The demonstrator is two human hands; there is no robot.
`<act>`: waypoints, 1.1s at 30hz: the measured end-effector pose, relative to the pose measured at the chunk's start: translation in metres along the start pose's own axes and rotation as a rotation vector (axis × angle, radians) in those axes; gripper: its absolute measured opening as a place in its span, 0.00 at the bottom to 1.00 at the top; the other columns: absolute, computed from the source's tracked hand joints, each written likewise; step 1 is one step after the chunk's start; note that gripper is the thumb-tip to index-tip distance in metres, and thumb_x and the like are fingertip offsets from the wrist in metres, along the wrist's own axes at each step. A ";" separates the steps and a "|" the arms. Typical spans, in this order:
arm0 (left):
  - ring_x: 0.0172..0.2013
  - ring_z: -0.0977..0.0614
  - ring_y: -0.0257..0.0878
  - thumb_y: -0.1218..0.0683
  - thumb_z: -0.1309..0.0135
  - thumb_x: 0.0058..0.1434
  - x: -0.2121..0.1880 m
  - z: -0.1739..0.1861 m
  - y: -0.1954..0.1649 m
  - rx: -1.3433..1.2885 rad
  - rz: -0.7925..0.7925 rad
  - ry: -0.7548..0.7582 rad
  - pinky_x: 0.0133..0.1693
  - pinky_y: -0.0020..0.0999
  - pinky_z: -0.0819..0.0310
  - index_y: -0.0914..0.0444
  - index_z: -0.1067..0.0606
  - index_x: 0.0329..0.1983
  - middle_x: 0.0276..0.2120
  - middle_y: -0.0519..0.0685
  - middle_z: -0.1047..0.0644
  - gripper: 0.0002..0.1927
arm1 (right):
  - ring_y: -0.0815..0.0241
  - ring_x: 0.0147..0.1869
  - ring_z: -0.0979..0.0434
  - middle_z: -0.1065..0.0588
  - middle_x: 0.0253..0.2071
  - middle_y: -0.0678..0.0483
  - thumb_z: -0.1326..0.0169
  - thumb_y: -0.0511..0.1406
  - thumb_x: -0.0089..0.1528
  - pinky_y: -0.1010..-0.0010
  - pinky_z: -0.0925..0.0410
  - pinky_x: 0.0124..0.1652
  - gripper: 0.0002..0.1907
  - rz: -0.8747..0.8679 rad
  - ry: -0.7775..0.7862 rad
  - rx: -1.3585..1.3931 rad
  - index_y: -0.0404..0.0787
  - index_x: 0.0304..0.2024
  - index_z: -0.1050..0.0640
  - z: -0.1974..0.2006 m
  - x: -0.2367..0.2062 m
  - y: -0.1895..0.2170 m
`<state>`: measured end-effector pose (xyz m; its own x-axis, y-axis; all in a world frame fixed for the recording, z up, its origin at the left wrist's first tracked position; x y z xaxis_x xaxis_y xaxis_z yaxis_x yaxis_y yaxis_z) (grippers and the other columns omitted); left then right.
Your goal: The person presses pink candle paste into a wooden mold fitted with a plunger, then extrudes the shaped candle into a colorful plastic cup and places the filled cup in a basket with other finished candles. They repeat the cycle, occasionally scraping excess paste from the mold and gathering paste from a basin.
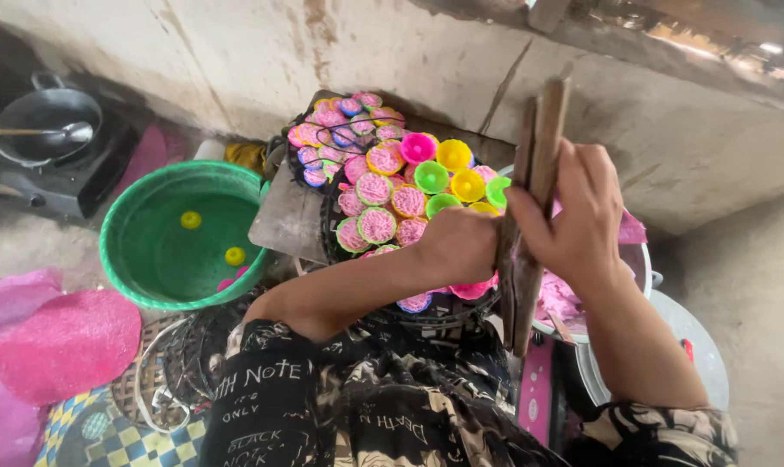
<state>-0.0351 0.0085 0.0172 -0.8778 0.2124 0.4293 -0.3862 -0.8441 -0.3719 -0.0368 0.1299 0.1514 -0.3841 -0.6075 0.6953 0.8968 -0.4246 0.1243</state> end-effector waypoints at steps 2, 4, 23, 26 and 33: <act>0.36 0.16 0.53 0.48 0.41 0.57 0.006 -0.006 -0.020 -0.147 -0.246 0.108 0.39 0.49 0.21 0.60 0.21 0.40 0.34 0.55 0.18 0.13 | 0.41 0.48 0.29 0.31 0.44 0.41 0.38 0.38 0.57 0.53 0.33 0.50 0.26 0.203 0.066 -0.097 0.30 0.53 0.27 0.000 -0.010 0.011; 0.38 0.16 0.53 0.48 0.41 0.55 -0.003 -0.003 -0.028 -0.489 -0.476 0.319 0.40 0.49 0.21 0.60 0.21 0.39 0.35 0.56 0.18 0.14 | 0.41 0.45 0.28 0.29 0.41 0.40 0.36 0.39 0.51 0.51 0.32 0.48 0.25 0.445 0.242 -0.047 0.29 0.44 0.28 -0.007 -0.032 0.032; 0.59 0.18 0.51 0.60 0.28 0.55 -0.093 0.047 0.100 -1.010 -0.068 -0.118 0.70 0.58 0.39 0.66 0.22 0.43 0.50 0.60 0.19 0.16 | 0.56 0.44 0.26 0.30 0.40 0.49 0.50 0.35 0.77 0.66 0.31 0.46 0.11 -0.447 -1.029 0.962 0.32 0.45 0.29 0.041 -0.205 -0.180; 0.58 0.20 0.50 0.52 0.33 0.59 -0.079 0.033 0.109 -1.244 -0.193 -0.317 0.71 0.60 0.42 0.62 0.21 0.41 0.54 0.61 0.22 0.12 | 0.58 0.43 0.27 0.29 0.42 0.48 0.50 0.33 0.75 0.67 0.32 0.47 0.14 -0.338 -1.166 1.063 0.39 0.60 0.36 -0.018 -0.173 -0.128; 0.59 0.23 0.45 0.53 0.38 0.63 -0.050 0.033 0.117 -1.446 -0.233 -0.754 0.73 0.56 0.41 0.52 0.25 0.48 0.54 0.49 0.25 0.12 | 0.55 0.75 0.33 0.37 0.70 0.50 0.37 0.31 0.64 0.61 0.27 0.64 0.31 -0.304 -0.233 0.807 0.44 0.68 0.33 -0.059 -0.126 -0.170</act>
<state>-0.0271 -0.1176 -0.0203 -0.6064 -0.3766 0.7004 -0.7892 0.3925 -0.4722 -0.1534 0.2388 0.0003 -0.6547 -0.3565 0.6665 0.6791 0.1098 0.7258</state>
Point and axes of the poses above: each hand's wrist, its own x-axis towards the middle knuckle, its own z-axis out of the back of the hand, y = z × x, the point moved 4 cm from there along x, towards the middle knuckle
